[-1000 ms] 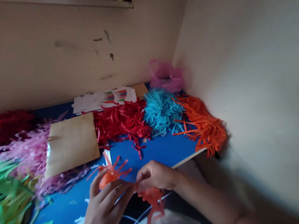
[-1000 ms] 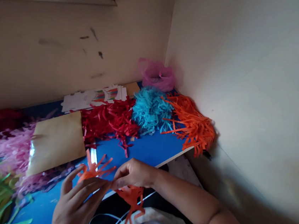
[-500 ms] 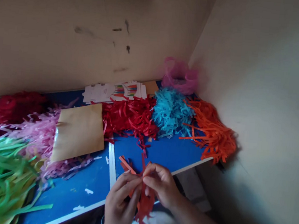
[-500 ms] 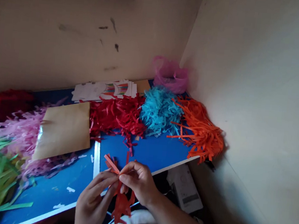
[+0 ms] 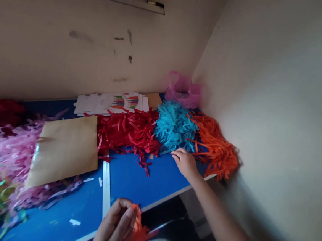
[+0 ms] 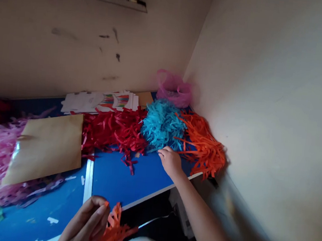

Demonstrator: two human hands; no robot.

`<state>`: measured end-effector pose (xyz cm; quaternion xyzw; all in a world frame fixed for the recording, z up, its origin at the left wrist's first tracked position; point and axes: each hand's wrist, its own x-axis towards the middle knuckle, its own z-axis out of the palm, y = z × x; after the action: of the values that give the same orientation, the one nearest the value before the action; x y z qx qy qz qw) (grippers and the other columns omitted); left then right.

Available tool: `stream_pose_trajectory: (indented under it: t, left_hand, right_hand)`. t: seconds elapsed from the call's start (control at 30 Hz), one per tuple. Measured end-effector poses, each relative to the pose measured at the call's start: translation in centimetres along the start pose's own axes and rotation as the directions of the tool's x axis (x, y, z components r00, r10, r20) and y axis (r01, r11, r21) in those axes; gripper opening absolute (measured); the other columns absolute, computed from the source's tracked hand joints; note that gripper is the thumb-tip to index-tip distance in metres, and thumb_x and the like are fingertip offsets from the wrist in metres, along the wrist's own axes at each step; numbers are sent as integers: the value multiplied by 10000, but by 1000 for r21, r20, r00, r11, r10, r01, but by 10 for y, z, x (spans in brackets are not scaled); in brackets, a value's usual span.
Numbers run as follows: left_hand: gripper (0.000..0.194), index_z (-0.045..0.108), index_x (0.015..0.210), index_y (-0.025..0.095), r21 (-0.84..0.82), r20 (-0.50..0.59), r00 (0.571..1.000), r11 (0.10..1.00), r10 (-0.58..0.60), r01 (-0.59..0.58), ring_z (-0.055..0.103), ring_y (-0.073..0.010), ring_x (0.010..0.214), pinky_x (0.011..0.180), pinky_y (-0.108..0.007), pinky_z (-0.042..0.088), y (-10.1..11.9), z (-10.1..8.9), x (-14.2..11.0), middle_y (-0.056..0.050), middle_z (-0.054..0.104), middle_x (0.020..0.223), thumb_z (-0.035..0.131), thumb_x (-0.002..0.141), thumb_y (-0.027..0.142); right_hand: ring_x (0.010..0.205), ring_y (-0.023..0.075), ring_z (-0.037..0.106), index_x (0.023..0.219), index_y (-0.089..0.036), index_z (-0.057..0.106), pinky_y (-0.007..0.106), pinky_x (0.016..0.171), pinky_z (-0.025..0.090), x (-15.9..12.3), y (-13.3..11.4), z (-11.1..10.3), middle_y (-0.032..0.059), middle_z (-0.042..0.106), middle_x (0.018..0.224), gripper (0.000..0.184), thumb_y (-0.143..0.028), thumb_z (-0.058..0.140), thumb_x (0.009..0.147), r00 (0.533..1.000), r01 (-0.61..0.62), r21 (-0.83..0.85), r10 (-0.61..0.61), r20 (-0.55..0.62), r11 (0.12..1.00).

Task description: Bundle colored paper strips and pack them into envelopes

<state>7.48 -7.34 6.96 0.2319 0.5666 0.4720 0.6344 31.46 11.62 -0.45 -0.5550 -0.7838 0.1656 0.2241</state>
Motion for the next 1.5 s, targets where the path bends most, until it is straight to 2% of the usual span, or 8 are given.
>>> stream_pose_trajectory:
  t: [0.17, 0.33, 0.43, 0.5, 0.63, 0.9, 1.1, 1.5]
  left_hand:
    - [435, 579, 754, 189, 144, 14, 997, 987, 72, -73, 315, -66, 489, 452, -168, 293, -11, -5, 12, 66, 396, 579, 655, 771, 617]
    - [373, 657, 766, 184, 354, 58, 973, 907, 223, -229, 483, -114, 559, 525, -206, 418, -11, -19, 20, -2, 576, 653, 639, 810, 555]
    - [330, 706, 784, 186, 386, 31, 950, 873, 311, -298, 562, -142, 600, 566, -233, 466, -8, -18, 21, -36, 657, 717, 653, 809, 511]
    - [303, 727, 797, 189, 392, -9, 940, 866, 340, -310, 589, -154, 612, 560, -235, 472, -6, -18, 21, -43, 679, 719, 660, 810, 484]
    - [246, 729, 773, 194, 410, -1, 913, 833, 407, -371, 645, -179, 703, 634, -249, 507, -4, -22, 16, -53, 705, 755, 650, 834, 419]
    - [138, 690, 765, 193, 552, 88, 783, 625, 615, -553, 640, -152, 638, 581, -232, 505, -2, -24, 14, -36, 690, 702, 621, 867, 254]
    - [91, 680, 794, 198, 574, 135, 735, 553, 664, -604, 641, -128, 625, 570, -200, 515, -2, -23, 14, -20, 683, 709, 626, 867, 195]
    - [89, 664, 847, 185, 710, 225, 627, 316, 746, -630, 625, -120, 628, 584, -206, 517, -9, -21, 13, -34, 665, 738, 589, 886, 158]
  right_hand:
    - [857, 184, 655, 908, -173, 708, 257, 748, 483, 4, -12, -6, 87, 681, 977, 161, -139, 550, 914, 999, -16, -29, 18, 45, 999]
    - [878, 161, 657, 887, -196, 681, 252, 786, 508, -31, -71, -20, 51, 685, 973, 78, -192, 604, 899, 997, 7, 218, -25, 79, 976]
    - [701, 141, 662, 791, -203, 701, 238, 643, 534, -61, -114, -10, 14, 677, 836, 88, -285, 716, 821, 970, -181, 742, -9, 244, 645]
    - [642, 132, 657, 756, -200, 723, 247, 607, 538, -74, -130, 1, 11, 669, 835, 116, -310, 752, 779, 935, -329, 854, 14, 354, 402]
    - [686, 136, 649, 762, -209, 737, 249, 618, 541, -80, -139, 16, 8, 667, 844, 121, -306, 795, 720, 906, -415, 877, 21, 423, 241]
    - [802, 159, 653, 763, -214, 756, 253, 701, 537, -80, -146, 12, 27, 695, 876, 14, -222, 746, 758, 916, -356, 840, -25, 400, 411]
    - [756, 147, 655, 922, -216, 704, 257, 719, 543, -86, -148, 15, 10, 702, 833, 164, -272, 732, 771, 887, -449, 830, 55, 458, 330]
    - [708, 133, 644, 862, -195, 649, 222, 669, 525, -95, -152, 22, 10, 687, 804, 80, -263, 677, 830, 942, -329, 818, 107, 317, 472]
